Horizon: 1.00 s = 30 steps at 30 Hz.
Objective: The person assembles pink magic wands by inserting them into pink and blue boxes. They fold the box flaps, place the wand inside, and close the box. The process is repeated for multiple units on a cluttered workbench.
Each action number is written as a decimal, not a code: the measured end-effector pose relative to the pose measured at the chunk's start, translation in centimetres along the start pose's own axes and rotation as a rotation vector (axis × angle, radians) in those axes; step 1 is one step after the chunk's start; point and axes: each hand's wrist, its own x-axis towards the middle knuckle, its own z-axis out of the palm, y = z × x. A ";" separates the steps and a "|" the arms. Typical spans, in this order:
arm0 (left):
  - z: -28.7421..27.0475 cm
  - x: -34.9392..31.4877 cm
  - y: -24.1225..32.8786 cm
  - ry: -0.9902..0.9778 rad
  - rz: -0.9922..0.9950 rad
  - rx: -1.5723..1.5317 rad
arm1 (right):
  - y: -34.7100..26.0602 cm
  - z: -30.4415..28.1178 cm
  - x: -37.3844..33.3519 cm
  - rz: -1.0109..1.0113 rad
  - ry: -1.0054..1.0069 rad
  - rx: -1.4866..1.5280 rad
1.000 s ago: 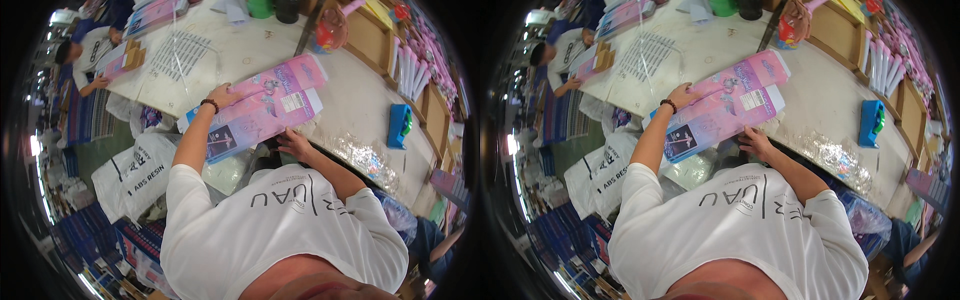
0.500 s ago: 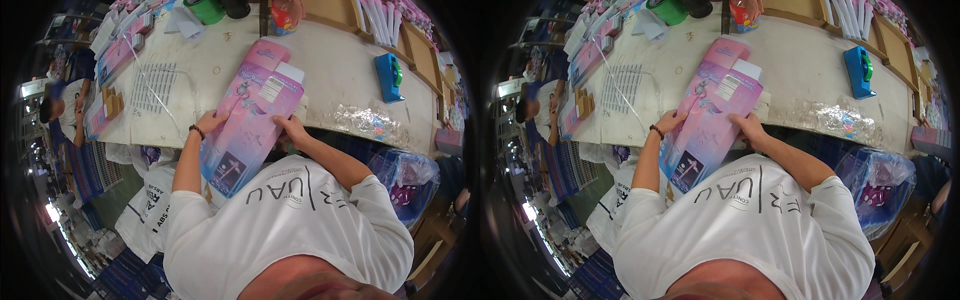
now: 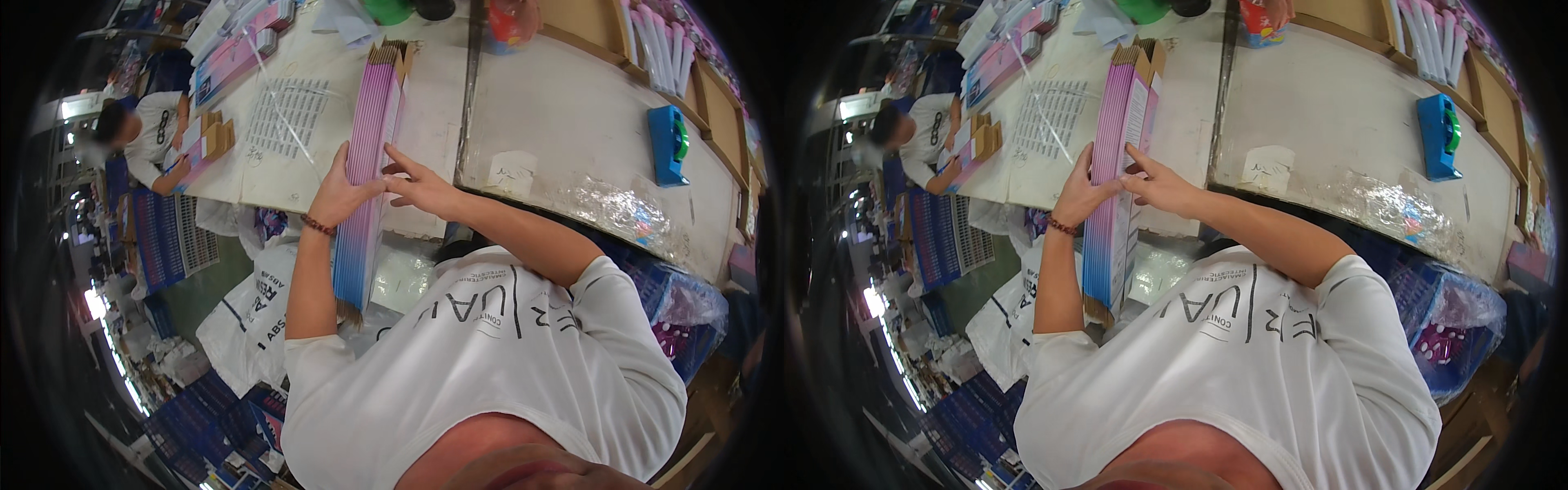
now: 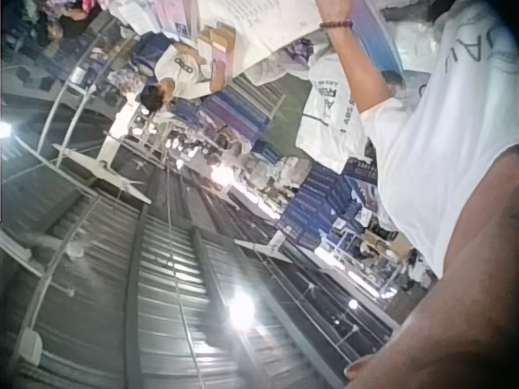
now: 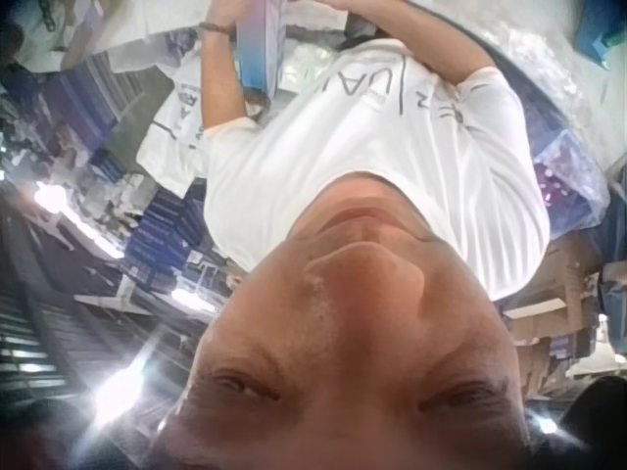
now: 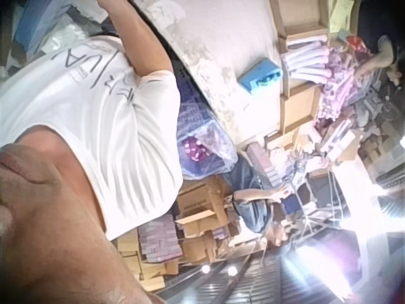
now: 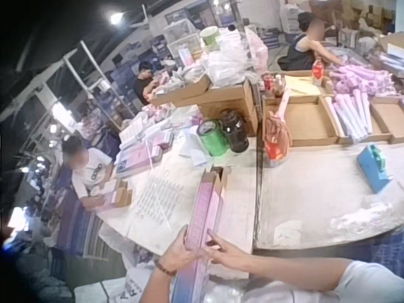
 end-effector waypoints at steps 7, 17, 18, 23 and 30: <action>-3.0 1.1 -0.3 0.146 -0.043 -0.115 | 1.5 1.0 3.1 0.111 -0.238 -0.095; -7.0 2.6 -4.6 0.210 -0.153 0.014 | 3.4 0.2 2.3 0.228 -0.261 -0.161; -7.1 2.7 -5.0 0.224 -0.184 0.050 | 3.4 0.1 2.4 0.229 -0.260 -0.158; -7.7 3.2 -6.7 0.189 -0.159 0.002 | 3.7 -0.2 2.5 0.257 -0.243 -0.153; -7.8 3.1 -6.9 0.207 -0.139 0.026 | 3.7 -0.8 2.7 0.257 -0.243 -0.146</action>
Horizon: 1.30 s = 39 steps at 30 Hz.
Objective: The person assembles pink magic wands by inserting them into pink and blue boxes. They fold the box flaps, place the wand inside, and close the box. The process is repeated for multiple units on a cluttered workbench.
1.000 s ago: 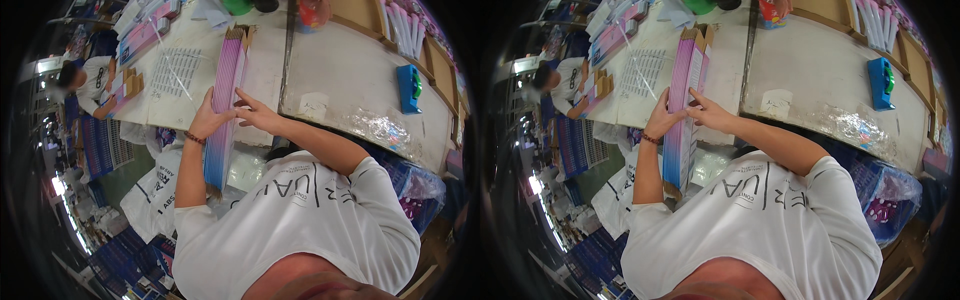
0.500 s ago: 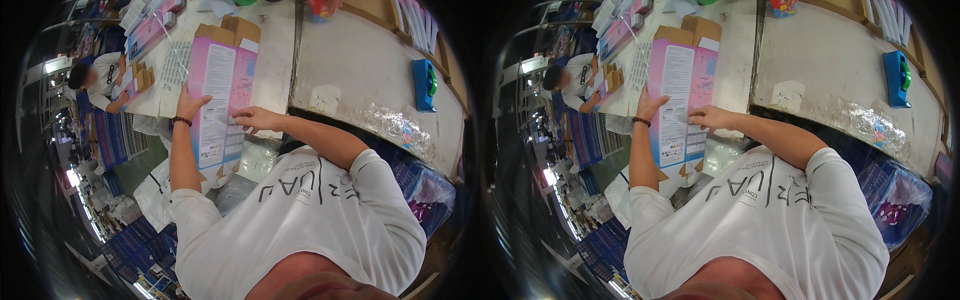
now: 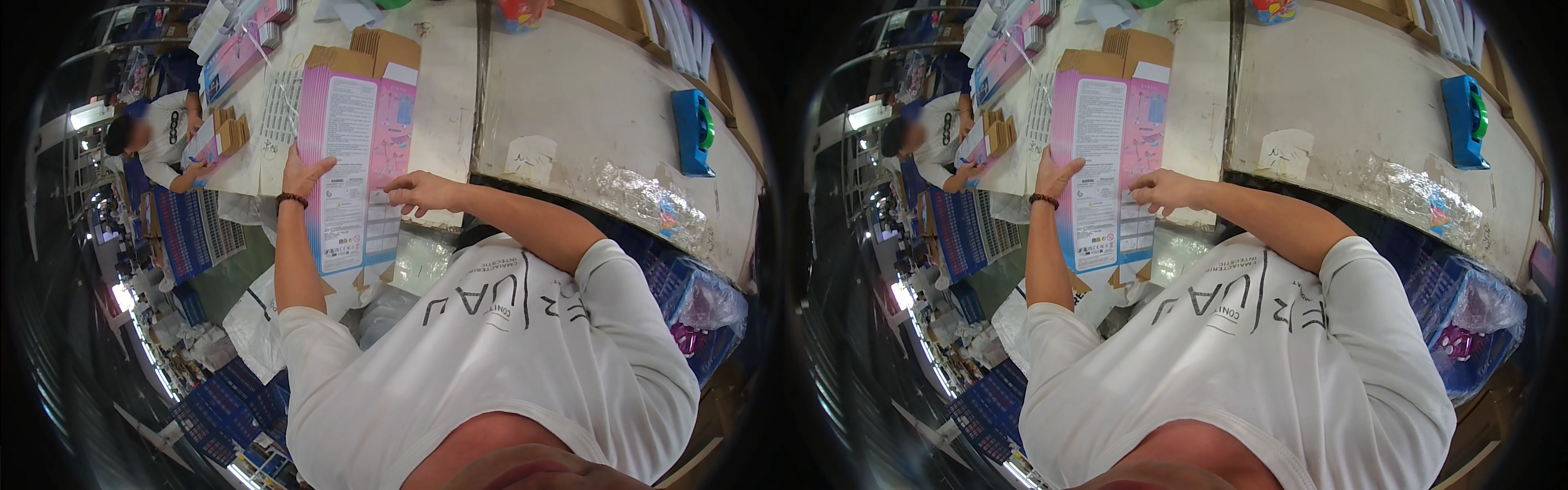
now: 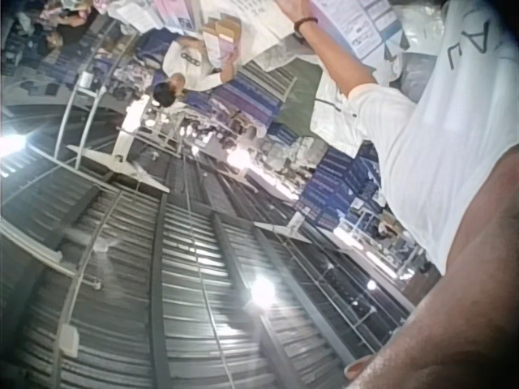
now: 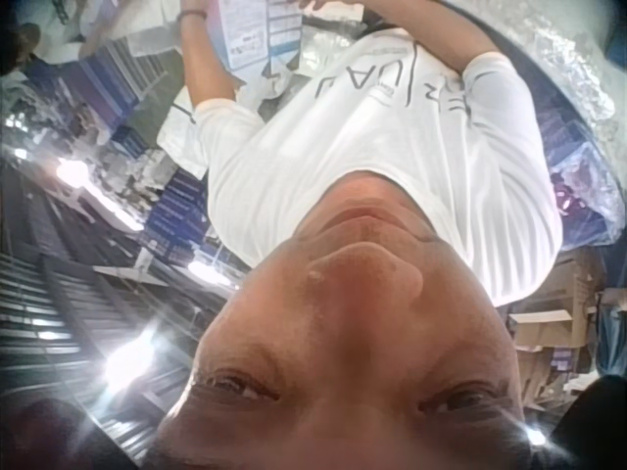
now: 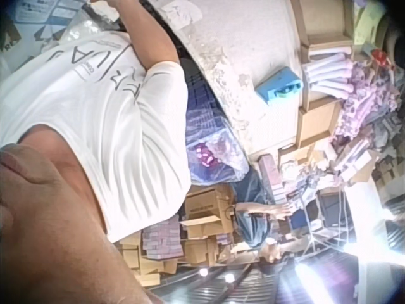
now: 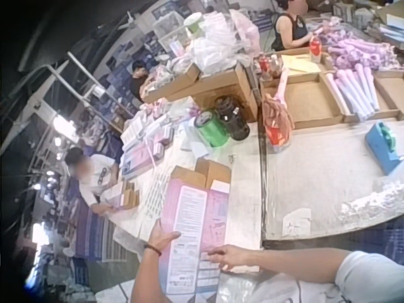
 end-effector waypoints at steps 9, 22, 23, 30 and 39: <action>0.1 -0.1 0.5 -0.002 0.010 0.035 | 0.1 0.3 0.5 0.024 -0.001 -0.003; 9.4 -5.9 8.7 -0.115 0.069 -0.217 | -2.4 -1.3 1.0 -0.274 0.545 0.218; 10.7 -6.4 8.8 -0.076 0.092 -0.052 | -2.3 -1.6 0.5 -0.263 0.503 0.298; 14.2 -4.3 3.0 -0.172 -0.043 -0.275 | 3.1 -4.9 -4.7 -0.049 0.559 0.823; 14.5 2.2 -3.7 -0.040 0.050 0.102 | 4.6 -5.4 -6.0 0.030 0.551 0.876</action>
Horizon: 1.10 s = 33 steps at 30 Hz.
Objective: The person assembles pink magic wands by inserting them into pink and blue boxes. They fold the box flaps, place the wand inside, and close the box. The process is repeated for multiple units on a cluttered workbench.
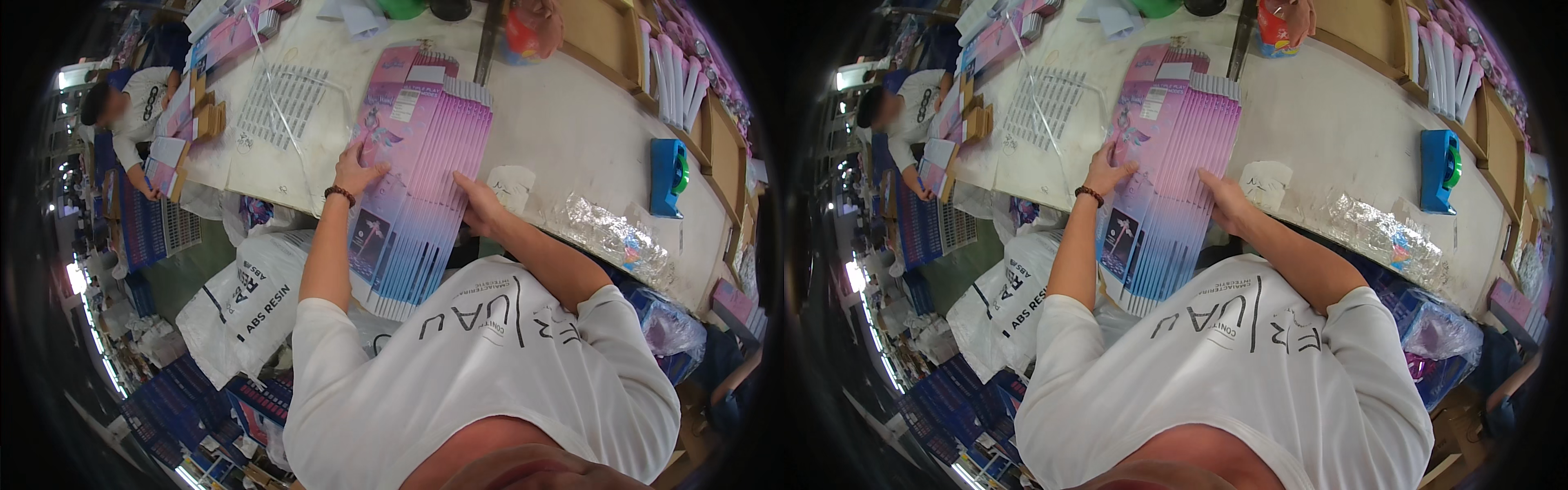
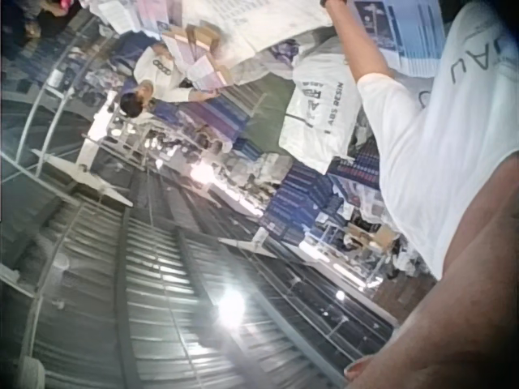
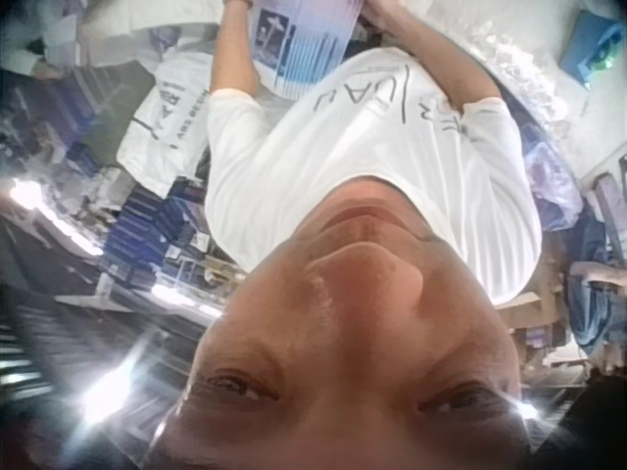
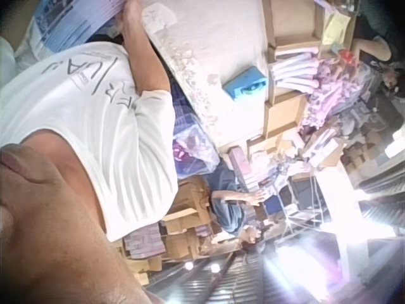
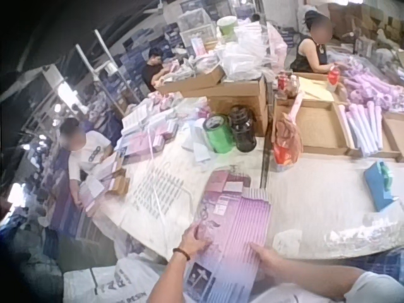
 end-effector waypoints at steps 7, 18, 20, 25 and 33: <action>-5.9 -0.3 2.8 -0.317 -0.248 -0.245 | -1.8 5.2 -0.7 -0.035 -0.345 -0.395; -15.0 1.2 -2.0 -0.185 -0.462 -0.573 | -2.1 15.8 3.6 -0.113 -0.512 -0.839; -14.4 1.3 -2.9 -0.208 -0.432 -0.630 | -2.0 15.9 3.8 -0.064 -0.509 -0.783; -11.7 1.0 -2.9 -0.342 -0.371 -0.701 | -1.5 16.1 3.5 -0.051 -0.450 -0.659; -8.4 -1.4 3.8 -0.184 -0.225 -0.472 | -1.7 11.4 2.5 0.090 -0.550 -0.277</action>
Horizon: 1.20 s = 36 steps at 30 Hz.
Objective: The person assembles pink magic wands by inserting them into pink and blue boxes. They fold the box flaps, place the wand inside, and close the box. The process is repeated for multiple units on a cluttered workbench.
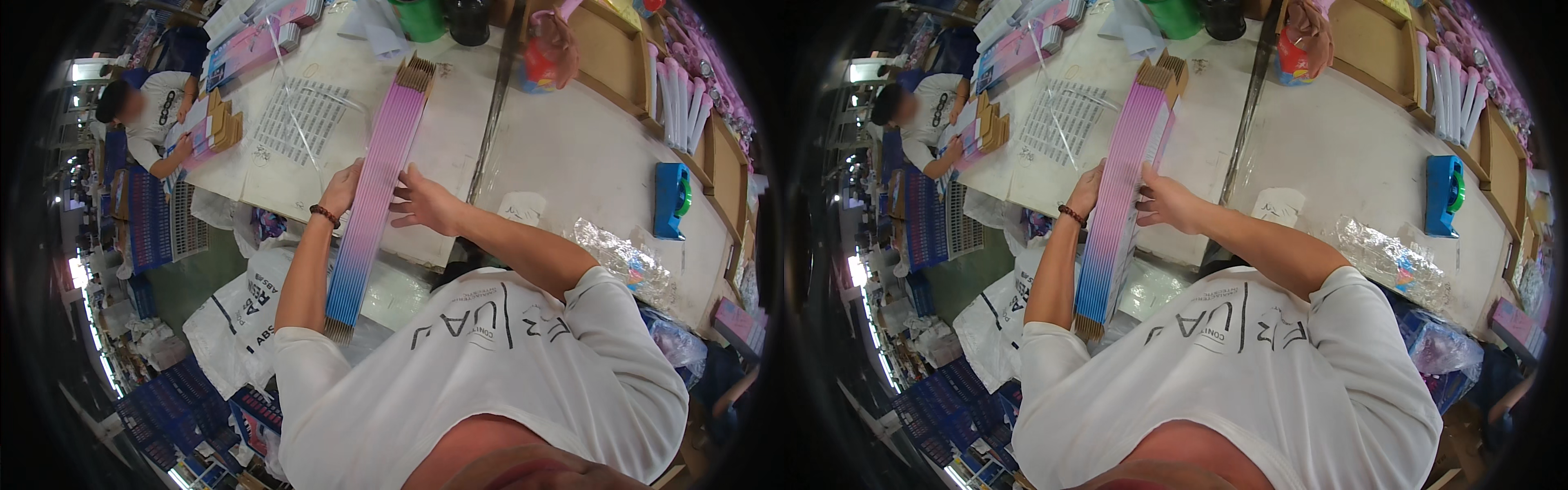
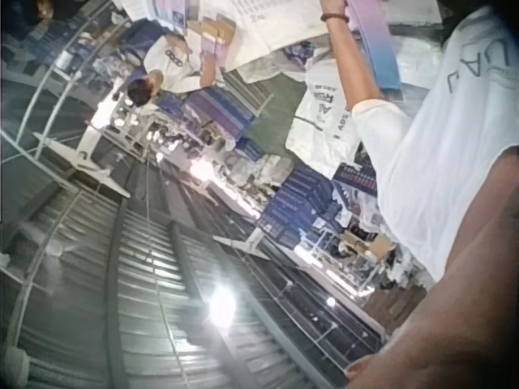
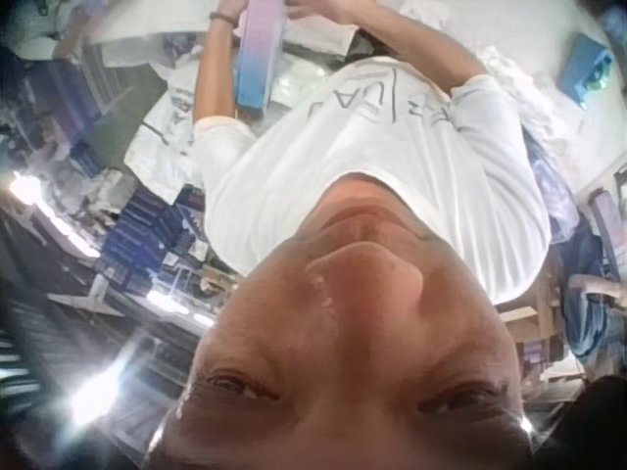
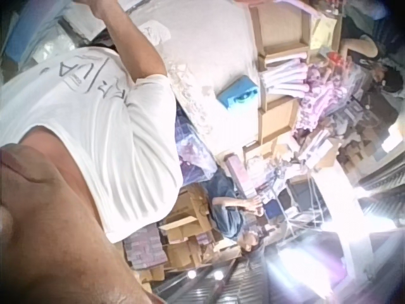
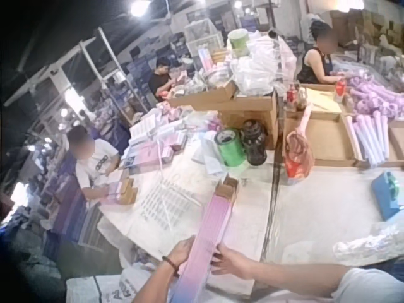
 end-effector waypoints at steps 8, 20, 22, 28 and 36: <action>8.1 -3.2 4.4 0.096 0.261 0.792 | 2.6 -4.7 -6.4 -0.062 0.038 0.181; 20.4 -4.6 2.5 0.151 0.054 1.167 | 5.0 -8.4 -13.0 0.212 0.446 -0.259; 20.4 -4.5 2.1 0.144 0.065 1.134 | 4.7 -8.9 -13.2 0.229 0.412 -0.238; 20.1 -4.4 1.7 0.163 0.091 1.095 | 5.1 -10.5 -12.0 0.159 0.445 -0.259; 18.5 -3.6 0.7 0.156 0.148 1.048 | 5.0 -10.4 -9.6 0.078 0.389 -0.030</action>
